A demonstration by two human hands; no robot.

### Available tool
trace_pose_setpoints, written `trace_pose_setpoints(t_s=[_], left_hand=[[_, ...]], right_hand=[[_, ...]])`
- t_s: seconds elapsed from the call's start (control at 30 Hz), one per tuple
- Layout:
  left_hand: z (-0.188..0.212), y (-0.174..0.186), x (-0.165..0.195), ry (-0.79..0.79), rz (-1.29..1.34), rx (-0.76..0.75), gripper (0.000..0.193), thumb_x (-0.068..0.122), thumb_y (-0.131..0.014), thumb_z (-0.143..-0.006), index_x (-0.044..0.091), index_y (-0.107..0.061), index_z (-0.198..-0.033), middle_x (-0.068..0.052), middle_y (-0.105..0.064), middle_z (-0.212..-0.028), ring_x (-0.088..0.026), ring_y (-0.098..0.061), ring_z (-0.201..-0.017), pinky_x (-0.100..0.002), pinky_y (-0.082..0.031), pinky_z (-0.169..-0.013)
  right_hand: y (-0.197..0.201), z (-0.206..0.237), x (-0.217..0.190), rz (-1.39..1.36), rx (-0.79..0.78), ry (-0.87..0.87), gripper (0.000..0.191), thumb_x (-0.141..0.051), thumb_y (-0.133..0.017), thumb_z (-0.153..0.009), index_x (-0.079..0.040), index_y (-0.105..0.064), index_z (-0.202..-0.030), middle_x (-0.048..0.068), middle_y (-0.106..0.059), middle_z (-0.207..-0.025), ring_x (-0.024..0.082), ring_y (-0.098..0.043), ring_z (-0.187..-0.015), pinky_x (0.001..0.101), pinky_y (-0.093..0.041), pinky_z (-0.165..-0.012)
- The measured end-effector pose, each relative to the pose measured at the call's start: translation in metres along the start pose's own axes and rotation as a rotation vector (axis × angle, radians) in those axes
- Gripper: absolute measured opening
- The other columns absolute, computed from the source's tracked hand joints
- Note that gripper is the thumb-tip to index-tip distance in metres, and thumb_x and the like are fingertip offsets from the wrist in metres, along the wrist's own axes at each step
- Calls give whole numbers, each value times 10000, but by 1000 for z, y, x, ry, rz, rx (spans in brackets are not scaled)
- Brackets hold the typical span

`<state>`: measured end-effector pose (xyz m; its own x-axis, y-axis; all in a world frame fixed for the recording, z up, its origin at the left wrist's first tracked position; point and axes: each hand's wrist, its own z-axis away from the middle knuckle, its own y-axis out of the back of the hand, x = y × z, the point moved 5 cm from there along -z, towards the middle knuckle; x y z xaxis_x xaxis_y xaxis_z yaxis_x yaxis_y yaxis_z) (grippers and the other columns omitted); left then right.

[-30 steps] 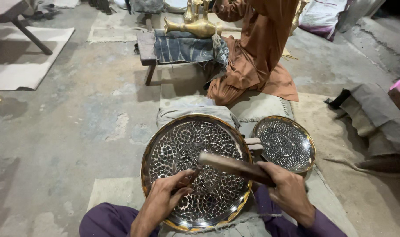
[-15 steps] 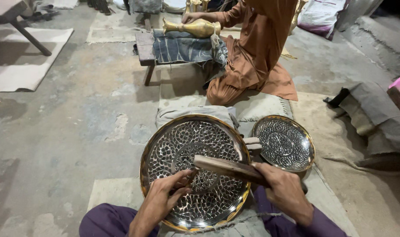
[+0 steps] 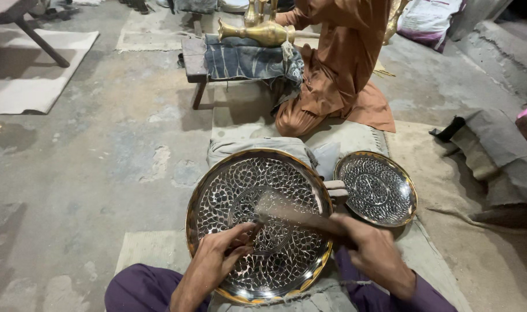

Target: The person sits on the floor and uses a hammer and chisel to emboss a decorative pattern onto a large metal plate. They repeatedly strike the chisel to create a textured surface while another person works on a brass object in the background.

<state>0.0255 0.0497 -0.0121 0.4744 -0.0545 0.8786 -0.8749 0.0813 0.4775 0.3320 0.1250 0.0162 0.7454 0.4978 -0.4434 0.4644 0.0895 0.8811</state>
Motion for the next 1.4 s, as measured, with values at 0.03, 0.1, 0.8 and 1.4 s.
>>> trace_pose_setpoints(t_s=[0.03, 0.1, 0.8, 1.4], left_hand=[[0, 0, 0, -1, -6, -2, 506, 54, -684, -879, 152, -615, -1370, -79, -819, -1043, -166, -814, -931, -316, -657, -827], [0, -1, -1, 2, -16, -4, 507, 59, -687, -871, 161, -623, -1363, -75, -820, -1041, -168, -817, -909, -304, -658, -827], [0, -1, -2, 25, -28, -16, 496, 70, -671, -878, 165, -617, -1362, -58, -818, -1038, -157, -813, -927, -301, -658, -825], [1, 2, -2, 15, -22, -16, 509, 101, -720, -872, 170, -637, -1370, -84, -821, -1011, -184, -811, -916, -330, -650, -807]], right_hand=[[2, 0, -1, 69, 37, -8, 571, 37, -644, -714, -118, -662, -1263, 94, -755, -1157, 251, -766, -874, 409, -618, -789], [6, 1, -3, 204, 105, -22, 422, -30, -666, -821, -157, -679, -1223, 33, -788, -1045, 214, -774, -832, 404, -617, -793], [-16, 4, 20, 172, -30, -13, 491, 31, -576, -845, -163, -636, -1292, 84, -781, -1125, 211, -784, -803, 378, -647, -690], [-2, 2, 12, -31, 5, -248, 609, -16, -642, -777, -185, -626, -1361, 79, -775, -1091, 196, -798, -862, 366, -660, -787]])
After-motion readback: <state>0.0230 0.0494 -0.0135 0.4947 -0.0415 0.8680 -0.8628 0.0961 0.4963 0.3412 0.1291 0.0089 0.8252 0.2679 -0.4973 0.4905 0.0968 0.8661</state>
